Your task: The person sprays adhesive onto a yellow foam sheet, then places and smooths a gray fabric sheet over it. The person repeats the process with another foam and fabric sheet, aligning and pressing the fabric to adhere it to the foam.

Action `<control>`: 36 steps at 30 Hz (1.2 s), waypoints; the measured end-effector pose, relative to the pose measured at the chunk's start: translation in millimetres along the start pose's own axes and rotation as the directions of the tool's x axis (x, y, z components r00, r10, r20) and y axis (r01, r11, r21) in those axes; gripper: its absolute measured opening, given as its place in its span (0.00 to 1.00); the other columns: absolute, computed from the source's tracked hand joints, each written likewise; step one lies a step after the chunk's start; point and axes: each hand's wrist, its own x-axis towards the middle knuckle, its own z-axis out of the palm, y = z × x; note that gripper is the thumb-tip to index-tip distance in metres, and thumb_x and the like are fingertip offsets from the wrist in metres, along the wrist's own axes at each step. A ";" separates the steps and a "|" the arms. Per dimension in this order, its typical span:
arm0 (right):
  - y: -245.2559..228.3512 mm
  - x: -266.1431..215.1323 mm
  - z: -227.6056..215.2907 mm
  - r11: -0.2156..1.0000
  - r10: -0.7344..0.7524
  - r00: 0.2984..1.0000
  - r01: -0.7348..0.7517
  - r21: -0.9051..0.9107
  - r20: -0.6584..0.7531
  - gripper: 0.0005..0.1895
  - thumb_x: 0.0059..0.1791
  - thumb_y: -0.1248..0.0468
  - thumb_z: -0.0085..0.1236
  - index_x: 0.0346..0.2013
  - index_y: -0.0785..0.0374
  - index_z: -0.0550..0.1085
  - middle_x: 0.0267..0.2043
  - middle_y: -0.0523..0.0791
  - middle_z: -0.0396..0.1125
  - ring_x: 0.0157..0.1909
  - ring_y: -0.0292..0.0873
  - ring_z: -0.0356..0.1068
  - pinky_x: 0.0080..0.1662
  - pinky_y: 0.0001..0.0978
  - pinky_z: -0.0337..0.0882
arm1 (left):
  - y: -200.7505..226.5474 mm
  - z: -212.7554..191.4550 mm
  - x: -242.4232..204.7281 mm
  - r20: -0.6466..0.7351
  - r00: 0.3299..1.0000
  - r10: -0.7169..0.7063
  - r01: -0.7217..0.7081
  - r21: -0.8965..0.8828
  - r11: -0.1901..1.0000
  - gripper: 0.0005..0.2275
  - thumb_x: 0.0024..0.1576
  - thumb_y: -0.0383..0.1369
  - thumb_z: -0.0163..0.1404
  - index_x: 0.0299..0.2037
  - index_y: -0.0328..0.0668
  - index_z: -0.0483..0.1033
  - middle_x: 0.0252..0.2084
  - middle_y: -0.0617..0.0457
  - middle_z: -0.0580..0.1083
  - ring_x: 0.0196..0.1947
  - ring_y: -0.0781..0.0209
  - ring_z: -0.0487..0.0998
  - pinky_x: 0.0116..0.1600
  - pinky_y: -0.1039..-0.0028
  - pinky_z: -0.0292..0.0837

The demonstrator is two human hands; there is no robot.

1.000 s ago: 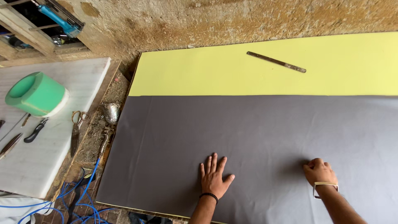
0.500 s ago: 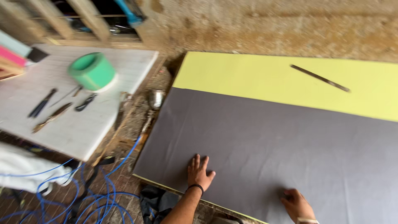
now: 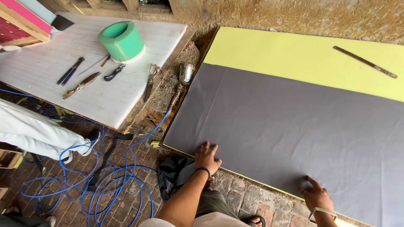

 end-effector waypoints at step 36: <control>-136.1 -133.4 73.0 0.200 0.321 0.930 -0.249 0.948 0.177 0.14 0.52 0.64 0.56 0.51 0.65 0.78 0.34 0.45 0.74 0.30 0.38 0.71 0.33 0.31 0.71 | 102.0 19.9 127.2 0.196 0.817 0.542 -0.074 -0.897 0.436 0.06 0.53 0.22 0.58 0.39 0.40 0.82 0.37 0.60 0.77 0.40 0.70 0.76 0.50 0.77 0.70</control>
